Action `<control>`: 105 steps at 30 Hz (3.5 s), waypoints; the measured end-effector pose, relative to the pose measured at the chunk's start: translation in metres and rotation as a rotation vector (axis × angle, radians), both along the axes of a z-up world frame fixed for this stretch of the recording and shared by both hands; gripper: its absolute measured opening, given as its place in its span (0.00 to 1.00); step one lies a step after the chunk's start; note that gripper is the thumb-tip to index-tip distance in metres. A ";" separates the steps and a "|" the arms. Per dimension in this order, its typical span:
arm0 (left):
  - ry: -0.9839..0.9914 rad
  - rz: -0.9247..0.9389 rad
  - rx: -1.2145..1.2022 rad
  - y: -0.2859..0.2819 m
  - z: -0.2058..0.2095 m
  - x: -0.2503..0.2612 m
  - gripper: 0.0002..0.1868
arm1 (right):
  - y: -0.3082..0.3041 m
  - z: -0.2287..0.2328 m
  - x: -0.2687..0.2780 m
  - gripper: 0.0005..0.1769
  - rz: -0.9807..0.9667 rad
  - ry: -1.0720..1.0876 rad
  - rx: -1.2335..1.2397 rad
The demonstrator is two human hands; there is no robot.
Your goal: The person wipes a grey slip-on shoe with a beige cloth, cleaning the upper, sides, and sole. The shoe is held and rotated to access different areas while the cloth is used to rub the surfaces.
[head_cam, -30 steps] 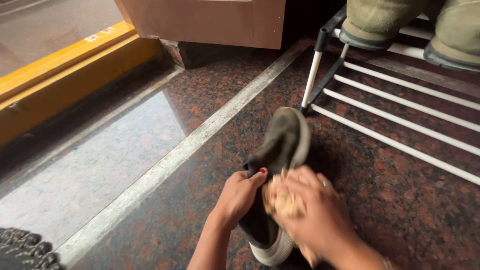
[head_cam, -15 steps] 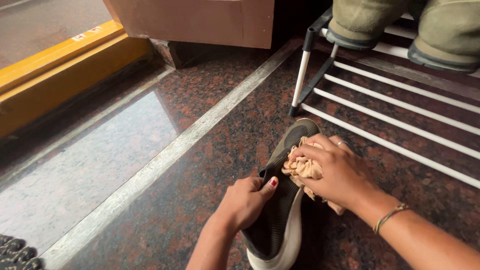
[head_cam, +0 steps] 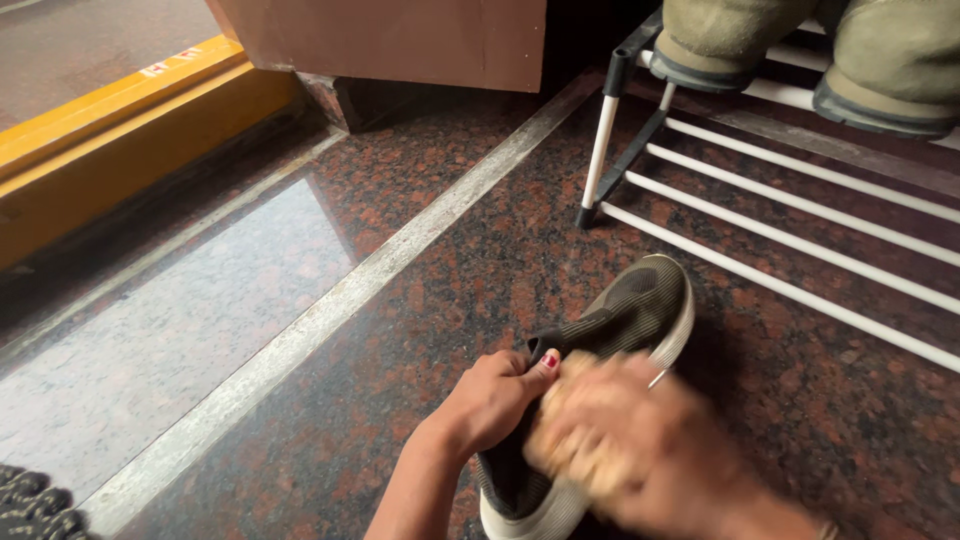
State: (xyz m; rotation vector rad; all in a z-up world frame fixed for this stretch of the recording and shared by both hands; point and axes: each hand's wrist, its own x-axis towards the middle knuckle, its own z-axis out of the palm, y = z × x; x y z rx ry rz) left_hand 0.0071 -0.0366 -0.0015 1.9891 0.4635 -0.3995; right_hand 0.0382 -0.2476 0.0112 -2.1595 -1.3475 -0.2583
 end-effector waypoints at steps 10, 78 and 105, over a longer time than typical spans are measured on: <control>-0.158 0.033 0.103 -0.010 -0.009 0.004 0.30 | 0.023 0.032 0.053 0.28 -0.429 0.129 -0.283; -0.607 -0.292 0.585 -0.014 -0.013 0.002 0.10 | 0.047 0.021 0.048 0.22 -0.516 0.453 -0.336; -0.417 -0.147 0.562 -0.013 0.011 0.001 0.13 | 0.049 0.039 0.035 0.22 -0.491 0.499 -0.714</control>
